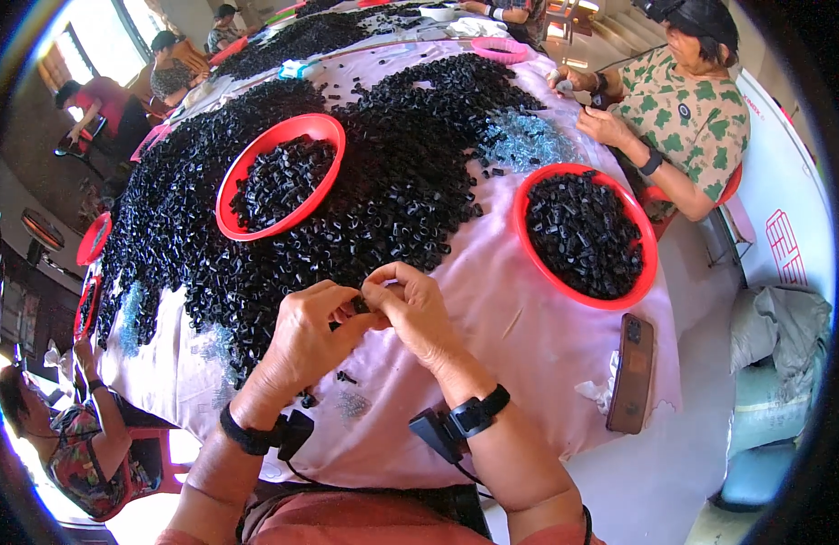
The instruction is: Sorting small black plastic shoe eyelets or clips on a table into red trays.
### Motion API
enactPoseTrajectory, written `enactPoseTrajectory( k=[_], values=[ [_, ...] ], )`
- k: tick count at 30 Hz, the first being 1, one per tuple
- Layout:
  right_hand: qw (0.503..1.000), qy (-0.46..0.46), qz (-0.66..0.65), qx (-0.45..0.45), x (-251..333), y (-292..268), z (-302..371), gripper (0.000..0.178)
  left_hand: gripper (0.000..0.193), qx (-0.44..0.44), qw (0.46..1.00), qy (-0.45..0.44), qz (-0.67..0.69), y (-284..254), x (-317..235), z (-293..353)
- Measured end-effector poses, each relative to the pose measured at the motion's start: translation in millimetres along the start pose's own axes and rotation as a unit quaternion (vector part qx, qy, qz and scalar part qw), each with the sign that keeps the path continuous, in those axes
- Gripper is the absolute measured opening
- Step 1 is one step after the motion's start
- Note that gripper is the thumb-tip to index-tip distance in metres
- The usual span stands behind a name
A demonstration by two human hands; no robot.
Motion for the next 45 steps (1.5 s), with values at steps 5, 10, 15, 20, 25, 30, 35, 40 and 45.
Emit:
enactPoseTrajectory(
  k=[5,10,15,20,25,30,35,40,45],
  values=[
    [0.993,-0.019,-0.061,-0.102,4.4,-10.0,-2.4,0.015,0.028,0.088,0.987,-0.133,0.005,-19.7,17.8,-7.4],
    [0.970,-0.053,-0.103,-0.213,7.7,-20.4,-4.3,0.016,0.063,-0.290,0.956,-0.046,0.017,-61.5,46.2,-41.3],
    [0.947,-0.076,-0.131,-0.282,2.0,-29.2,-4.5,0.017,0.029,-0.128,0.991,-0.048,-0.009,-37.1,38.6,-32.6],
    [0.934,-0.098,-0.128,-0.319,2.8,-29.6,-3.5,0.020,0.014,-0.011,0.998,0.057,0.012,15.2,32.0,-20.0],
    [0.925,-0.121,-0.108,-0.342,-10.4,-38.4,-9.2,0.025,0.020,0.030,0.997,0.036,-0.057,41.0,20.8,-19.0],
    [0.935,-0.152,-0.009,-0.320,-17.7,-38.2,-14.5,0.029,0.020,0.022,0.993,0.068,-0.093,46.4,25.3,-18.6],
    [0.959,-0.104,-0.066,-0.255,-6.4,-25.3,-10.2,0.026,0.019,0.032,0.995,0.080,-0.058,40.4,27.5,-16.6],
    [0.967,-0.084,-0.064,-0.233,-2.5,-25.4,-8.6,0.021,0.021,0.012,0.999,0.043,0.029,30.1,29.9,-9.2],
    [0.971,-0.077,-0.037,-0.223,-0.5,-24.6,-5.7,0.021,0.024,0.024,0.986,-0.077,0.144,25.5,30.4,-2.7]
  ],
)
Point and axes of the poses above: each hand's wrist, its own z-axis away from the middle knuckle, its own y-axis out of the palm, x = y × z, the point moved 2 cm from there along -z, towards the middle knuckle, and after that the axes turned 5 degrees about z, right-handed, at the moved point
